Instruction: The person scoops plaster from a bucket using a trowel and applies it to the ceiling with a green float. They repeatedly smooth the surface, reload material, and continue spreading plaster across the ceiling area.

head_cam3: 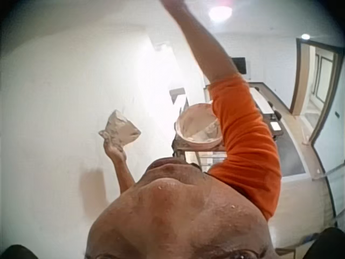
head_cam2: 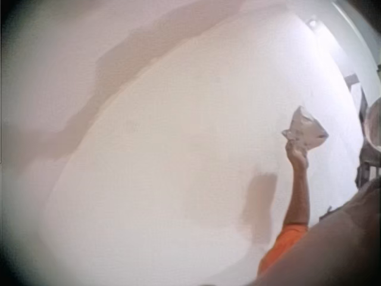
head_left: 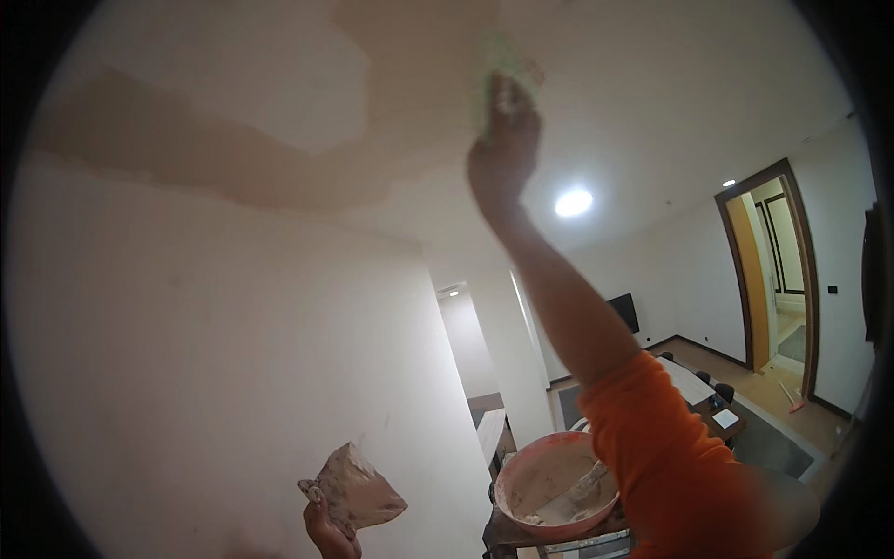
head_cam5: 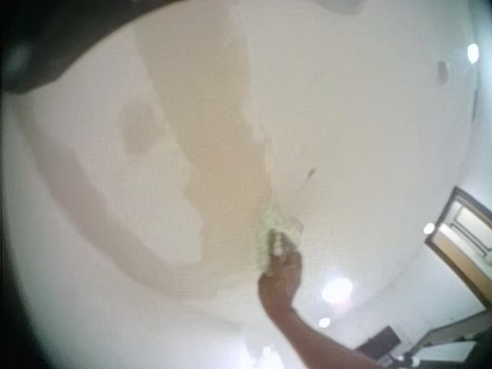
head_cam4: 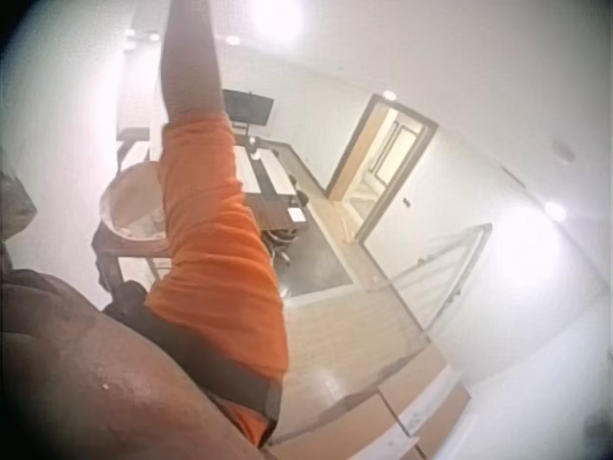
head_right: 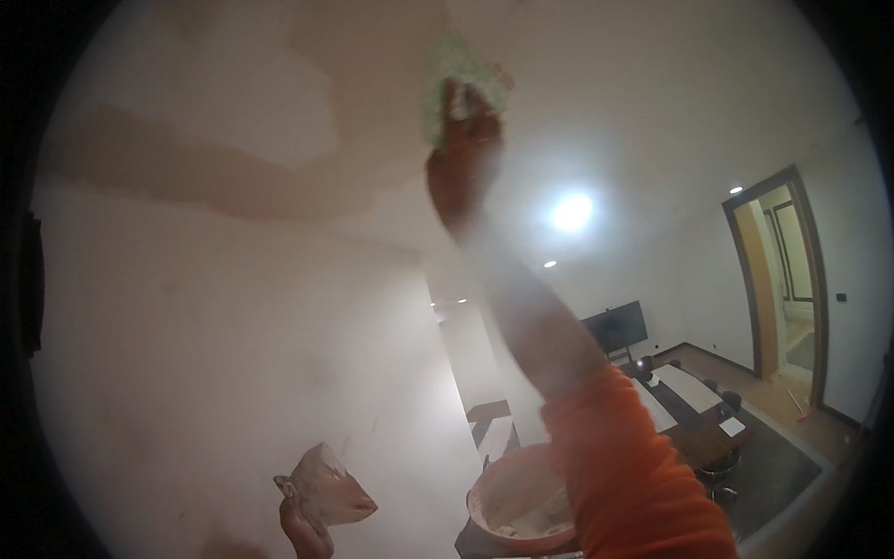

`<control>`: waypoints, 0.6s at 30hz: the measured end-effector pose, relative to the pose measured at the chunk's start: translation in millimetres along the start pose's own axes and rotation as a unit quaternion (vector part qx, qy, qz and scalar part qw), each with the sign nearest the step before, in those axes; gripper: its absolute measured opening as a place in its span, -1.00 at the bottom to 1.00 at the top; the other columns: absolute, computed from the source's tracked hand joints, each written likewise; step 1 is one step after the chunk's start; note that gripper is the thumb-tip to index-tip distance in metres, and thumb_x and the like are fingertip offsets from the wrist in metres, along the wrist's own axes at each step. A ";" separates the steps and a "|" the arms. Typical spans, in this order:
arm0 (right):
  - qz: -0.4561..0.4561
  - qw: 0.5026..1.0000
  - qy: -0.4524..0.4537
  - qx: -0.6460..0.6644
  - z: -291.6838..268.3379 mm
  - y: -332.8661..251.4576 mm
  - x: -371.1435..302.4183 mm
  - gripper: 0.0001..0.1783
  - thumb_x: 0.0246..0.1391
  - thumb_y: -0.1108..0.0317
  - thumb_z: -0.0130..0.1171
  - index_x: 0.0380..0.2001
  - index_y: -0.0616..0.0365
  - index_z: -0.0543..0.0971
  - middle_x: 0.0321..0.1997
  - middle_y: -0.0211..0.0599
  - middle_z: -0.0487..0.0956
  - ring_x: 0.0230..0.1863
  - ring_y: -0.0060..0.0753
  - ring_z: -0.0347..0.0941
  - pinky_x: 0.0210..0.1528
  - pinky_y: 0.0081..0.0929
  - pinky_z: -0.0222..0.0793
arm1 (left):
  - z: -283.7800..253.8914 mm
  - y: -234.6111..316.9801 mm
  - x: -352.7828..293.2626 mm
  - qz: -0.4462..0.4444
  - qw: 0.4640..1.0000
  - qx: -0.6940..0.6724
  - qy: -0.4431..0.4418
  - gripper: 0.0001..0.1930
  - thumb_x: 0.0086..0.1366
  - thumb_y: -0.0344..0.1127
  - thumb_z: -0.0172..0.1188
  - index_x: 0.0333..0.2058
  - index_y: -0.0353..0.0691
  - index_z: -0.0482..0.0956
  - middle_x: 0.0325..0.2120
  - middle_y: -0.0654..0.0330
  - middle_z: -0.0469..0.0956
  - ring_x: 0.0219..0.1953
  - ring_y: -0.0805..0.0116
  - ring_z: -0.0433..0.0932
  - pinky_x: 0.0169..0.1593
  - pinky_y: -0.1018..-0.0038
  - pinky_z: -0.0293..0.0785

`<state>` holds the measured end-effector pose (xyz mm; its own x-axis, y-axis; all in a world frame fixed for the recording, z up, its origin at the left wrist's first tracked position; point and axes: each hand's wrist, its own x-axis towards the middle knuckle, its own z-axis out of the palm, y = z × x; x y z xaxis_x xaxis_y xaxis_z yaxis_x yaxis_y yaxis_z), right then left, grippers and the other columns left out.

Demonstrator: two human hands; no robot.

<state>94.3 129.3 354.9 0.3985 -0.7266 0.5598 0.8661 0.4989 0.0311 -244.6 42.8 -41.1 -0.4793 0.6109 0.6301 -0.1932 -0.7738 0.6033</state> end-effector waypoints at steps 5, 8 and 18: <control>0.004 0.982 -0.158 0.100 10.5 -35.1 -85.2 -0.25 -0.09 0.67 0.04 0.26 0.00 0.40 0.27 -0.20 0.39 0.23 -0.04 0.31 0.26 -0.12 0.26 | 7.1 0.3 1.7 -0.027 0.999 -0.030 0.016 -0.64 0.47 0.00 -0.03 -0.26 -0.16 0.55 -0.71 0.52 0.24 -0.76 0.71 0.07 -0.70 0.68 -0.07; -0.152 0.976 -0.106 0.118 -16.2 -50.8 -56.4 -0.33 -0.06 0.60 0.06 0.21 0.01 0.45 0.24 -0.26 0.42 0.23 -0.10 0.32 0.25 -0.11 0.25 | 8.9 -4.3 5.2 -0.043 0.996 -0.079 0.022 -0.67 0.47 -0.06 -0.05 -0.27 -0.18 0.54 -0.71 0.50 0.27 -0.76 0.70 0.09 -0.70 0.68 -0.05; -0.390 0.911 0.125 -0.042 63.7 -143.5 71.9 -0.42 0.05 0.36 0.15 0.21 -0.12 0.46 0.28 -0.42 0.35 0.29 -0.28 0.26 0.28 -0.12 0.23 | -7.9 -60.1 17.0 -0.033 0.996 -0.038 -0.070 -0.74 0.45 -0.21 -0.01 -0.08 -0.26 0.50 -0.35 0.26 0.54 -0.52 0.58 0.41 -0.57 0.71 0.26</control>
<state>-20.6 35.5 443.4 -0.3011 -0.9348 0.1886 0.9314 -0.2457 0.2687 -248.0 98.4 -70.5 -0.3412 0.6735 0.6558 -0.2863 -0.7389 0.6099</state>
